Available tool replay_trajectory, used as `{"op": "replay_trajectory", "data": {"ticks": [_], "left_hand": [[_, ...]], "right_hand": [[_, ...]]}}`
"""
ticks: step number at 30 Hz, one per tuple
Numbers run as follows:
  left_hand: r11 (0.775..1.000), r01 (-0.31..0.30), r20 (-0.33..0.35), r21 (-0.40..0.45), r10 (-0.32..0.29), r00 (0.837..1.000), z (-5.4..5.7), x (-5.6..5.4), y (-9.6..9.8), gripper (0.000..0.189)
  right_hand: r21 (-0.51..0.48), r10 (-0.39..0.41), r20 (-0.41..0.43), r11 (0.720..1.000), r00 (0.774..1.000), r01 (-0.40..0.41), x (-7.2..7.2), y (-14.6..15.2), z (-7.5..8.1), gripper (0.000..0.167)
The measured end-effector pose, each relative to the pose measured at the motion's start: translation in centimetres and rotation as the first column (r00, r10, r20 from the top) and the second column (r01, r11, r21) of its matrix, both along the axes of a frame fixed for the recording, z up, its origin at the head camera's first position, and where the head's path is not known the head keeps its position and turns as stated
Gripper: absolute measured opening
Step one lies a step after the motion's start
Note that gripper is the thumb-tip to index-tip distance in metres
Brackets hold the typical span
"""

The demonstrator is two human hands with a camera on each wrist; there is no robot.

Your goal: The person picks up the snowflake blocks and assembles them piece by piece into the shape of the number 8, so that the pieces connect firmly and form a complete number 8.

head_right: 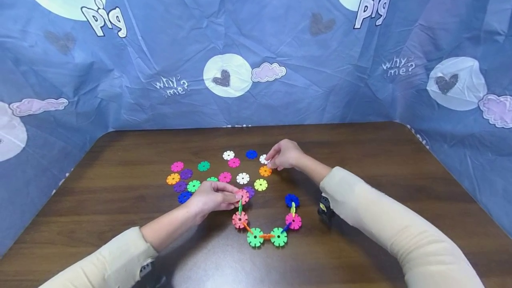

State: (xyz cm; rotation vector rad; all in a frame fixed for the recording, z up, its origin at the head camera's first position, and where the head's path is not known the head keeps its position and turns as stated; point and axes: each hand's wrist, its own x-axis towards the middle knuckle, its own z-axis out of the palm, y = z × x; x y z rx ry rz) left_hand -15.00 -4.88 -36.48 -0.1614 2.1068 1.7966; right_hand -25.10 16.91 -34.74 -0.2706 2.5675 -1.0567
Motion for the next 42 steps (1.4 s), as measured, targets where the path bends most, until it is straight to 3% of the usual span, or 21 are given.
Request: {"op": "replay_trajectory", "data": {"ticks": [3, 8, 11, 15, 22, 26, 31, 36, 42], "left_hand": [[1.000, 0.006, -0.002, 0.011, -0.006, 1.000, -0.1, 0.0, 0.0, 0.014], [1.000, 0.010, -0.008, 0.014, -0.010, 1.000, -0.3, 0.0, 0.0, 0.014], [1.000, 0.012, -0.015, 0.004, -0.012, 1.000, -0.3, 0.0, 0.0, 0.014], [1.000, 0.013, -0.019, -0.005, -0.013, 1.000, -0.1, 0.0, 0.0, 0.014], [1.000, 0.008, -0.017, 0.006, -0.008, 1.000, -0.1, 0.0, 0.0, 0.016], [1.000, 0.004, -0.008, 0.007, -0.004, 1.000, -0.1, 0.0, -0.1, 0.015], [1.000, 0.001, 0.011, 0.008, -0.001, 1.000, -0.2, -0.1, 0.0, 0.014], [1.000, -0.003, 0.017, 0.030, 0.002, 1.000, -0.3, -0.2, 0.0, 0.015], [0.999, -0.006, 0.030, 0.046, 0.005, 1.000, -0.1, -0.2, 0.1, 0.017]], "right_hand": [[0.112, 0.100, -0.096, 0.990, 0.990, -0.089, -0.4, 0.0, -0.5, 0.022], [0.217, 0.250, -0.187, 0.954, 0.950, -0.208, -0.4, -0.3, -0.8, 0.020], [0.239, 0.264, -0.202, 0.947, 0.943, -0.214, -0.4, -0.4, -0.9, 0.019], [0.273, 0.234, -0.190, 0.946, 0.953, -0.178, -0.4, -0.4, -0.7, 0.022], [0.322, 0.210, -0.096, 0.931, 0.973, -0.170, -0.7, -0.1, -0.3, 0.026], [0.253, 0.184, -0.052, 0.953, 0.982, -0.165, -0.5, 0.4, -0.2, 0.025], [0.112, 0.209, -0.134, 0.974, 0.969, -0.195, 0.6, 0.9, -0.2, 0.020], [0.002, 0.251, -0.204, 0.967, 0.946, -0.256, 2.1, 0.6, 0.2, 0.012], [-0.078, 0.310, -0.261, 0.937, 0.914, -0.340, 4.3, -0.7, 0.5, 0.007]]}}
